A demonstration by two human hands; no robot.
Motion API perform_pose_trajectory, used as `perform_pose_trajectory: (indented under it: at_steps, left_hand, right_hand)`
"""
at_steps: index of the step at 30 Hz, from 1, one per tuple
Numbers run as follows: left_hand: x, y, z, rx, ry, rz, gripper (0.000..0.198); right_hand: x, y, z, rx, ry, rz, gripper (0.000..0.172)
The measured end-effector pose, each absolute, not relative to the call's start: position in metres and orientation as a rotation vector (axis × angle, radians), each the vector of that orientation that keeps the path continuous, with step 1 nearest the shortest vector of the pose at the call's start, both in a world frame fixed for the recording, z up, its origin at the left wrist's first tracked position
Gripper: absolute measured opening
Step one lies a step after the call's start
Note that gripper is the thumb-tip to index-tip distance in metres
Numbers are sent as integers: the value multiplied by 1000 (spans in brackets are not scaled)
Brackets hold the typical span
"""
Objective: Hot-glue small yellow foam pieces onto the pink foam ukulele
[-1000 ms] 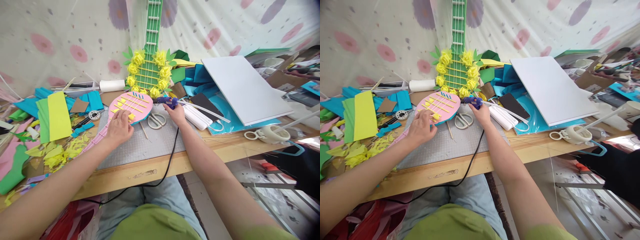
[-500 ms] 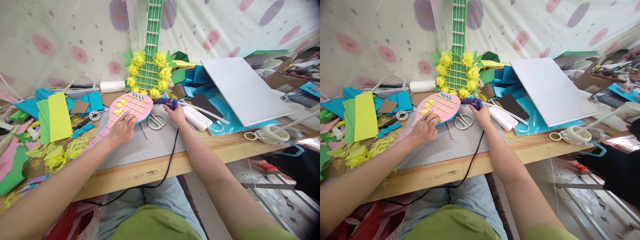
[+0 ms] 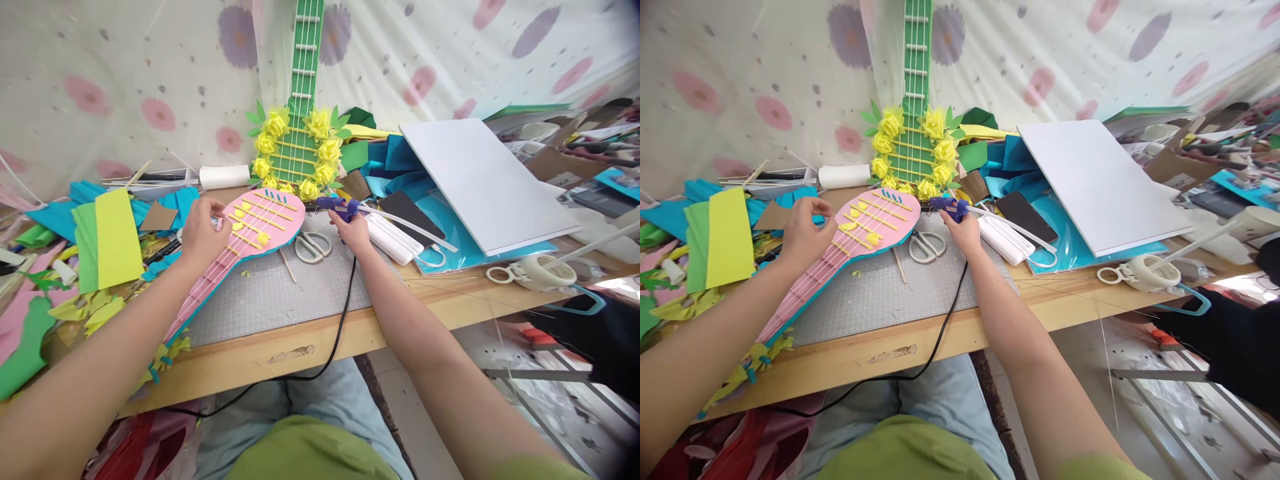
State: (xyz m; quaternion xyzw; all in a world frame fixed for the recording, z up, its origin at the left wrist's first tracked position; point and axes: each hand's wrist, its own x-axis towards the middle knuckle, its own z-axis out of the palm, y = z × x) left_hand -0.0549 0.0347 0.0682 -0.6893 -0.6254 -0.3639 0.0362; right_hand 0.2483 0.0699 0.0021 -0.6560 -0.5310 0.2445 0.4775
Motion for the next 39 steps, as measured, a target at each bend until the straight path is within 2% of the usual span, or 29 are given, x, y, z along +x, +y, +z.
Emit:
perform_pose_trajectory:
  at_steps: [2,5,12,19,28,39]
  left_hand:
    - [-68,49,66,-2085,-2189,-1046,16]
    - [-78,65,59,-2074,-2455,-996,16]
    - [-71,76,58,-2218,-2539,-854,18]
    - [-72,80,52,-2154,-2666,-1072,10]
    - [-80,84,43,-2046,-2661,-1110,9]
    - [-78,91,44,-1883,-2559,-1511,10]
  right_hand:
    - [248,71,1,-1591,-1280,625,42]
    - [247,71,1,-1594,-1270,663,42]
    - [244,71,3,-1633,-1283,680,41]
    - [243,71,-1,-1616,-1285,666,45]
    - [241,68,2,-1597,-1280,686,43]
    - [244,69,3,-1616,-1214,734,43]
